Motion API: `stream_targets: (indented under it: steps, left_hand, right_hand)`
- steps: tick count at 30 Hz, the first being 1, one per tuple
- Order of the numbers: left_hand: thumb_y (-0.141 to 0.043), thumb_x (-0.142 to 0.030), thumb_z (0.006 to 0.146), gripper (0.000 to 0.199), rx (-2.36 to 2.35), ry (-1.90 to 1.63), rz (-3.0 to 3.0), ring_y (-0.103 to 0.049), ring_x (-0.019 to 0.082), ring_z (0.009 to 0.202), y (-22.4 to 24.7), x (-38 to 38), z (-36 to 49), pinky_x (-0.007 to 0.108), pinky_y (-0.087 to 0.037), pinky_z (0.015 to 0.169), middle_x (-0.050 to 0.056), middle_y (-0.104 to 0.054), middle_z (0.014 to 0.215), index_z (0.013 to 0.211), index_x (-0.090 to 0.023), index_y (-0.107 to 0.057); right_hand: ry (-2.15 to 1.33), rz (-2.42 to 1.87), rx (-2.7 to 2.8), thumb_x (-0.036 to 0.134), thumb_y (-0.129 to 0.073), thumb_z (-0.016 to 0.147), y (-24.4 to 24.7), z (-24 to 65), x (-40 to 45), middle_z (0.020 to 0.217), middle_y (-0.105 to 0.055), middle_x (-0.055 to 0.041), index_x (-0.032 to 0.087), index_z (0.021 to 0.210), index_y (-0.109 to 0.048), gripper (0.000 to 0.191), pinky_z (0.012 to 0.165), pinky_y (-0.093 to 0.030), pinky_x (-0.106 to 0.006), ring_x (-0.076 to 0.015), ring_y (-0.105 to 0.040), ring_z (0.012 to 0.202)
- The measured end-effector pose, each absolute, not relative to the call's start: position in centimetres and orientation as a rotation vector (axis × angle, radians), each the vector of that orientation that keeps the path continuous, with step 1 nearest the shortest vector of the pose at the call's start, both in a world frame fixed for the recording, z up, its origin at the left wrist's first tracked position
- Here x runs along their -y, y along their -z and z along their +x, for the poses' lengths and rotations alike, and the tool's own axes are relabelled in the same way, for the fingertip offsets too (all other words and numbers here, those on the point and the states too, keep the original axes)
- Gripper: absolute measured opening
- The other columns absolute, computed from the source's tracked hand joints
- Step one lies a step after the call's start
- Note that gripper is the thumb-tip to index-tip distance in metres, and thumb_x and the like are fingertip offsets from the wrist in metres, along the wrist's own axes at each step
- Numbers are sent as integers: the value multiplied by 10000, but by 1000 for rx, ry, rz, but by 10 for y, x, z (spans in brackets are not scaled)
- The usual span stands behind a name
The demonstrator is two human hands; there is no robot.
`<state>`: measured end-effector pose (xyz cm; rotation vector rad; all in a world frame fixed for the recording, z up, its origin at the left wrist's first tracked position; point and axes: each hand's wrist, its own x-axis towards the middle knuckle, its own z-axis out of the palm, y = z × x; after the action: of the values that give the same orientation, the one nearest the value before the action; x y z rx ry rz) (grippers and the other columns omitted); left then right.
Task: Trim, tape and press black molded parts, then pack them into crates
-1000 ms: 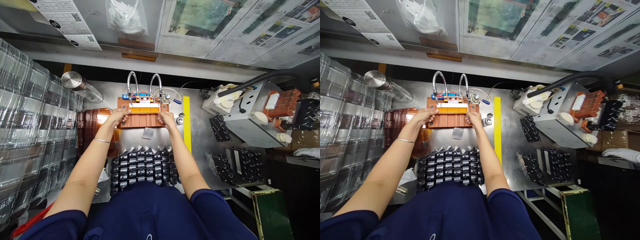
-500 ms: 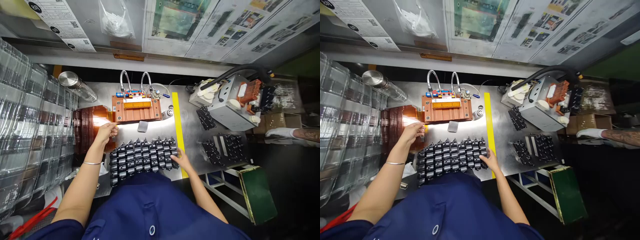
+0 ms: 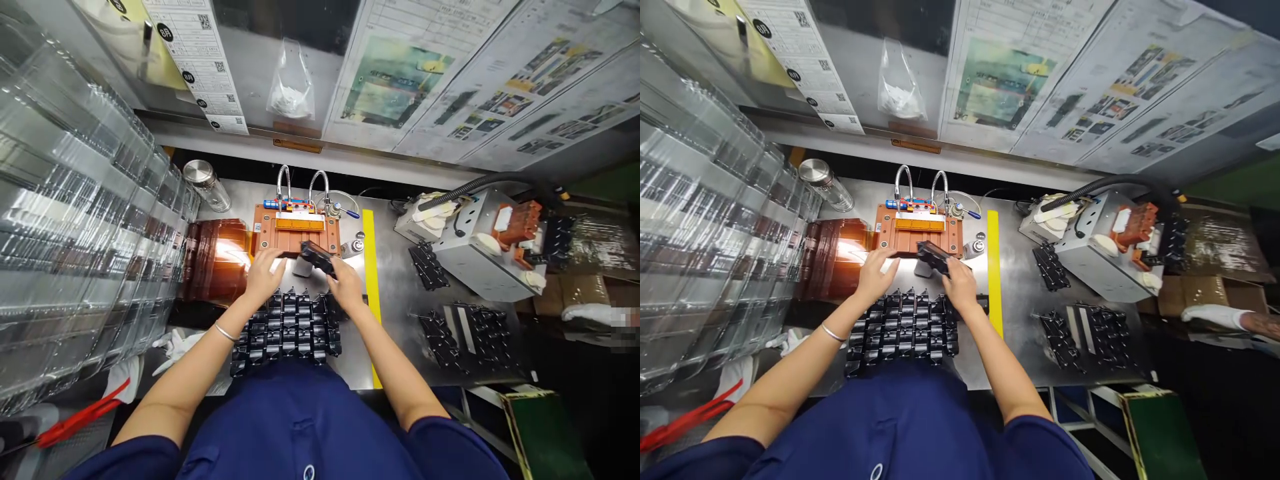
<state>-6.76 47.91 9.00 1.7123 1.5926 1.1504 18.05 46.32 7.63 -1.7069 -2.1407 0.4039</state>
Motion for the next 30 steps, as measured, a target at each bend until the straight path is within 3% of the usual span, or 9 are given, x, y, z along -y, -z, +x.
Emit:
stream_targets:
  steps: [8, 12, 16, 21, 25, 30]
  left_hand:
    - [-545, -259, 881, 275, -1593, -656, 2434, -553, 294, 1174, -53, -519, -57, 510, -408, 1015, 128, -645, 1223, 1125, -188, -651]
    - [-525, -216, 885, 266, -1568, -519, 2488, -555, 299, 1178, -42, -545, -56, 524, -412, 1001, 132, -640, 1237, 1113, -208, -662]
    - [-501, -227, 900, 275, -1581, -524, 2448, -551, 312, 1191, -34, -570, -53, 533, -420, 991, 152, -629, 1252, 1118, -191, -665]
    - [-502, -232, 901, 280, -1616, -592, 2337, -518, 306, 1244, -20, -578, -49, 559, -382, 1041, 152, -614, 1276, 1130, -196, -659]
    - [-483, -241, 914, 296, -1625, -597, 2320, -497, 300, 1272, -15, -573, -47, 563, -362, 1064, 152, -609, 1285, 1154, -190, -649]
    - [-476, -273, 919, 303, -1597, -620, 2307, -493, 299, 1273, -18, -573, -51, 550, -367, 1065, 144, -600, 1301, 1148, -193, -658]
  right_hand:
    - [-254, -1405, 2510, 111, -416, 912, -46, 129, -530, 1338, -569, -140, 154, 1263, -572, 386, 1084, -332, -496, -237, -471, 1287]
    - [-357, -1332, 2575, 220, -499, 903, -52, 145, -547, 1318, -581, -124, 175, 1240, -592, 352, 1060, -368, -465, -251, -466, 1277]
    - [-314, -1777, 2426, 283, -428, 936, -74, 178, -590, 1218, -621, -158, 132, 1210, -604, 358, 960, -441, -429, -274, -533, 1144]
    - [-116, -2346, 2459, 167, -427, 910, -89, 208, -648, 1172, -618, -240, 76, 1200, -596, 348, 845, -456, -409, -310, -541, 1083]
    - [-133, -2431, 2594, 45, -385, 870, -87, 216, -675, 1026, -679, -217, 98, 1105, -658, 364, 786, -436, -356, -280, -577, 1024]
    - [-60, -2352, 2598, 77, -351, 897, -79, 228, -681, 1125, -664, -167, 176, 1178, -630, 409, 792, -404, -346, -264, -530, 1053]
